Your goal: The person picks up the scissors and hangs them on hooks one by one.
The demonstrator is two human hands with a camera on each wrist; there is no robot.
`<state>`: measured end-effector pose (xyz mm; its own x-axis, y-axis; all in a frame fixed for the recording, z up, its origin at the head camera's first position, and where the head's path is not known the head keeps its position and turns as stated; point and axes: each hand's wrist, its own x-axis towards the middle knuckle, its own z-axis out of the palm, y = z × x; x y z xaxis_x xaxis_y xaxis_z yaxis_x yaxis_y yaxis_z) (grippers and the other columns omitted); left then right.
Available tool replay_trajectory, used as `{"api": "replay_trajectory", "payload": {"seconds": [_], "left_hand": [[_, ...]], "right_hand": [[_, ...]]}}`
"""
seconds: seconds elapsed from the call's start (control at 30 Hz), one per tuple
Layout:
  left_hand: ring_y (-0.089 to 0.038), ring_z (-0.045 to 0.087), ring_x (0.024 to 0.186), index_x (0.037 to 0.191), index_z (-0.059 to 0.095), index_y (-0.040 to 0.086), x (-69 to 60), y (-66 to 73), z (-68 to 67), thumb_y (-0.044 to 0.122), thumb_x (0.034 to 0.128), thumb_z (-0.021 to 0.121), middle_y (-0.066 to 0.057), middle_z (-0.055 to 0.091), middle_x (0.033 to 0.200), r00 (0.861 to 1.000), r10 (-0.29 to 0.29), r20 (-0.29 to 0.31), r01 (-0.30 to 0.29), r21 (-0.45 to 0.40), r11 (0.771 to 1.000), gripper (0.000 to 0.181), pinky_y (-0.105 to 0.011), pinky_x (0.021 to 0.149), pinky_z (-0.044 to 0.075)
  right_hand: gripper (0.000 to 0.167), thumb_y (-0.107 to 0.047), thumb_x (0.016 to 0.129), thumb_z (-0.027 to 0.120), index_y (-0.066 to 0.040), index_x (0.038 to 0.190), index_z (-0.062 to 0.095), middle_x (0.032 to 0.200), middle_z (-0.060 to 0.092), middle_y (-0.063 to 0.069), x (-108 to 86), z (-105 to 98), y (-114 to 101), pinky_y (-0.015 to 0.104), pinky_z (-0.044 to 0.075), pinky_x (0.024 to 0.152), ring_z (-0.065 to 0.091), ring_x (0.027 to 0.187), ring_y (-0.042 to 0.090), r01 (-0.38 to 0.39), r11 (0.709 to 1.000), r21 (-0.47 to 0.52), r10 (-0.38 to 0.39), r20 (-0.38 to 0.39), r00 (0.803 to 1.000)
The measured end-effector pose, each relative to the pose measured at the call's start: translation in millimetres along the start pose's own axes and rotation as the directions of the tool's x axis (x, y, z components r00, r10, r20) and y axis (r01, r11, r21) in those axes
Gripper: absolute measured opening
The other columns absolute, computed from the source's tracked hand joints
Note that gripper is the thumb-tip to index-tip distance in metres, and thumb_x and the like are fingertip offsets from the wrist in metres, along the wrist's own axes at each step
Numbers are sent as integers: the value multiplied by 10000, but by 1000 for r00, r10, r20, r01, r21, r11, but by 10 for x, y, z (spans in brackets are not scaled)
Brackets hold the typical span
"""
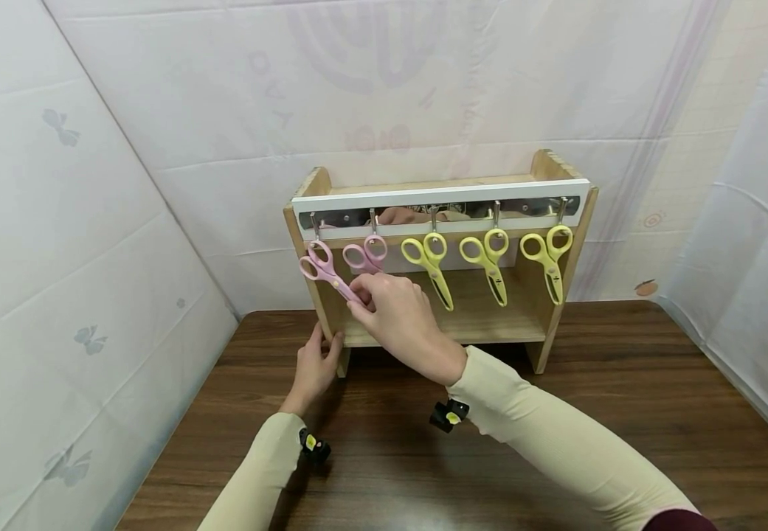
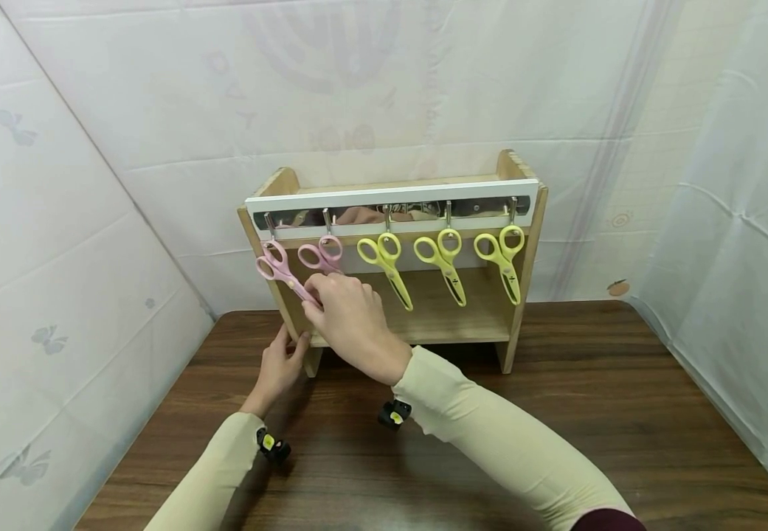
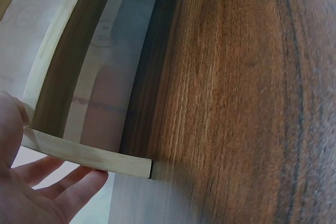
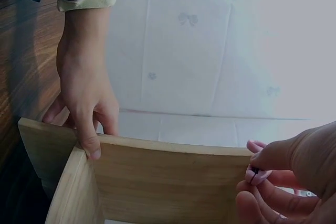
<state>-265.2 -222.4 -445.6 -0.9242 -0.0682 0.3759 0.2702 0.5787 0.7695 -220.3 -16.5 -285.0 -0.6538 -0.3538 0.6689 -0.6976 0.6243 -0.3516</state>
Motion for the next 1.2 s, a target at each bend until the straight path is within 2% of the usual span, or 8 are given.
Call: {"api": "replay_trajectory", "payload": {"seconds": [0.2, 0.47, 0.77, 1.2], "left_hand": [[-388, 680, 1120, 1335, 553, 43, -7, 11, 2, 272, 1081, 555, -222, 688, 1227, 1000, 3, 0, -3, 0, 1000, 342, -513, 894, 597], [-392, 683, 1113, 1334, 553, 45, -9, 13, -9, 257, 1082, 552, -230, 685, 1235, 1000, -2, -2, 2, 18, 1000, 330, -523, 886, 598], [-385, 678, 1127, 1357, 545, 48, -6, 22, -7, 263, 1082, 553, -230, 677, 1257, 1000, -3, 10, 3, 6, 1000, 349, -521, 897, 595], [-382, 681, 1123, 1354, 549, 53, -13, 30, -6, 249, 1082, 553, -227, 676, 1258, 1000, -6, 8, 6, -4, 1000, 336, -518, 888, 599]], "right_hand": [[65, -198, 949, 746, -186, 1012, 757, 753, 641, -92, -46, 74, 4, 253, 410, 436, 539, 579, 79, -46, 998, -54, 47, 20, 999], [75, -195, 963, 738, -179, 1034, 754, 818, 699, -99, -72, 289, 16, 252, 442, 444, 644, 660, 81, -67, 997, -31, 67, -1, 998], [84, -172, 954, 748, -164, 1038, 746, 804, 674, -79, -85, 441, 44, 240, 412, 436, 550, 582, 64, -70, 997, -23, 69, -59, 996], [114, -157, 957, 735, -143, 1070, 746, 830, 689, -42, -73, 544, 77, 258, 443, 449, 579, 608, 100, -84, 996, -33, 82, -75, 994]]}}
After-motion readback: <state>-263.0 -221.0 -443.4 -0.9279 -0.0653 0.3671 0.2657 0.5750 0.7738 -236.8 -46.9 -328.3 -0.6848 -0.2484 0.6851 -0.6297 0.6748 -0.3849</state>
